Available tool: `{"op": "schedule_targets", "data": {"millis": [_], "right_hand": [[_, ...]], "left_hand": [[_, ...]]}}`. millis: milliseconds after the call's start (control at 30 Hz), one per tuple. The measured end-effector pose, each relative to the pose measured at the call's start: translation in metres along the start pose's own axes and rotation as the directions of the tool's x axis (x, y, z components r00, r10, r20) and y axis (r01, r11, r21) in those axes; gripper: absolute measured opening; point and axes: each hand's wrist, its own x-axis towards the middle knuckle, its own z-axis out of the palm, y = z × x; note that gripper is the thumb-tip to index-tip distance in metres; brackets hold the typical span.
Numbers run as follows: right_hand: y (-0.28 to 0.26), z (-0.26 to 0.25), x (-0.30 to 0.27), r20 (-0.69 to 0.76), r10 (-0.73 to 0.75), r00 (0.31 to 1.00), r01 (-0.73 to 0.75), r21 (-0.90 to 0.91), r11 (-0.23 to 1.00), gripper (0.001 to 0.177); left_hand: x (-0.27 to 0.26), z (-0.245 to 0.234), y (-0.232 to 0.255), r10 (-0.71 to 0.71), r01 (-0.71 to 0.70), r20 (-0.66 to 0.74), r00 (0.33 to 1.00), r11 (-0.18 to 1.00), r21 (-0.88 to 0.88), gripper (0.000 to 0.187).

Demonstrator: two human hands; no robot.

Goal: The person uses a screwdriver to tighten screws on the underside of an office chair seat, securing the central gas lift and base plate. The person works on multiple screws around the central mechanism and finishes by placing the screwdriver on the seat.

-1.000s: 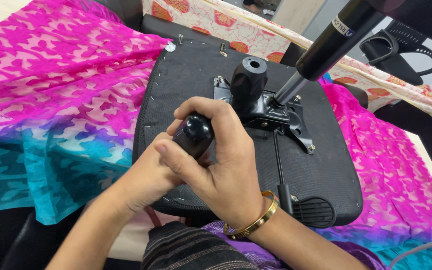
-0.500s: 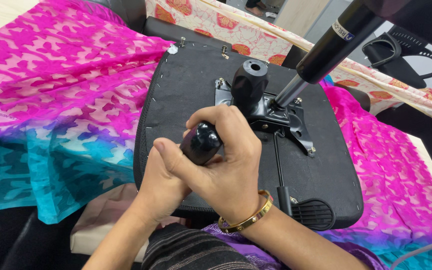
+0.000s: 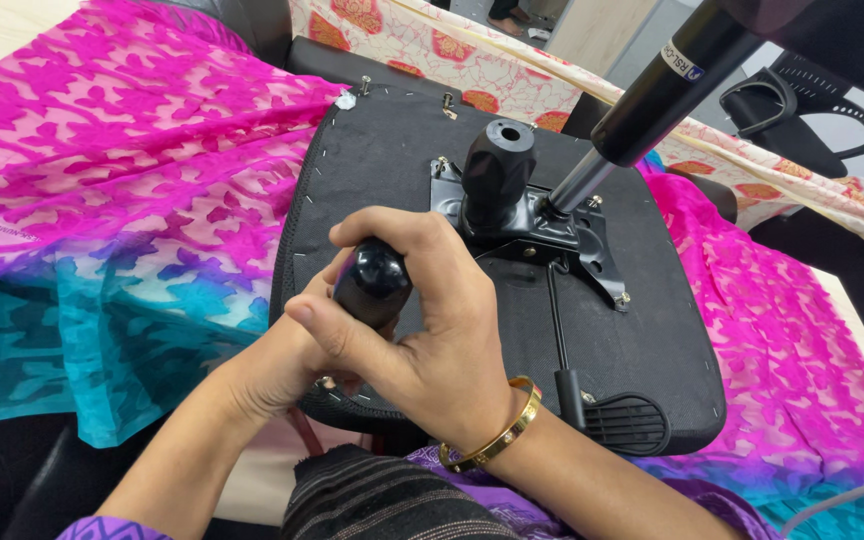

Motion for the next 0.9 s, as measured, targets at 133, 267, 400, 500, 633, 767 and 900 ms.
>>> {"op": "schedule_targets", "data": {"millis": [133, 267, 400, 500, 633, 767, 900], "right_hand": [[-0.006, -0.006, 0.004, 0.082, 0.118, 0.99, -0.132, 0.197, 0.971, 0.045], [-0.004, -0.008, 0.002, 0.154, 0.12, 0.981, -0.164, 0.317, 0.934, 0.046], [0.004, -0.005, -0.002, 0.08, 0.025, 0.997, -0.036, 0.15, 0.988, 0.042], [0.009, -0.002, 0.0, 0.034, 0.063, 0.997, -0.067, 0.114, 0.991, 0.037], [0.006, 0.001, 0.005, 0.003, 0.098, 0.995, -0.097, 0.131, 0.987, 0.038], [-0.006, -0.013, 0.004, 0.151, 0.248, 0.957, -0.277, 0.217, 0.936, 0.038], [-0.012, -0.027, 0.005, 0.262, 0.128, 0.956, -0.228, 0.396, 0.889, 0.037]], "left_hand": [[0.001, -0.001, -0.004, 0.03, -0.03, 0.003, 1.0, 0.999, 0.019, 0.059], [-0.011, 0.0, -0.016, 0.212, -0.2, -0.009, 0.977, 0.931, 0.305, 0.032], [-0.041, -0.002, -0.026, 0.667, -0.311, 0.054, 0.743, 0.273, 0.91, 0.049], [-0.061, 0.0, -0.032, 0.521, -0.038, -0.097, 0.848, 0.243, 0.969, 0.031], [-0.064, 0.007, -0.038, 0.524, 0.047, -0.177, 0.833, 0.253, 0.966, 0.025], [-0.058, 0.011, -0.039, 0.572, 0.029, -0.11, 0.813, 0.148, 0.989, 0.019], [-0.057, 0.008, -0.037, 0.561, 0.002, -0.054, 0.826, 0.093, 0.996, 0.018]]}}
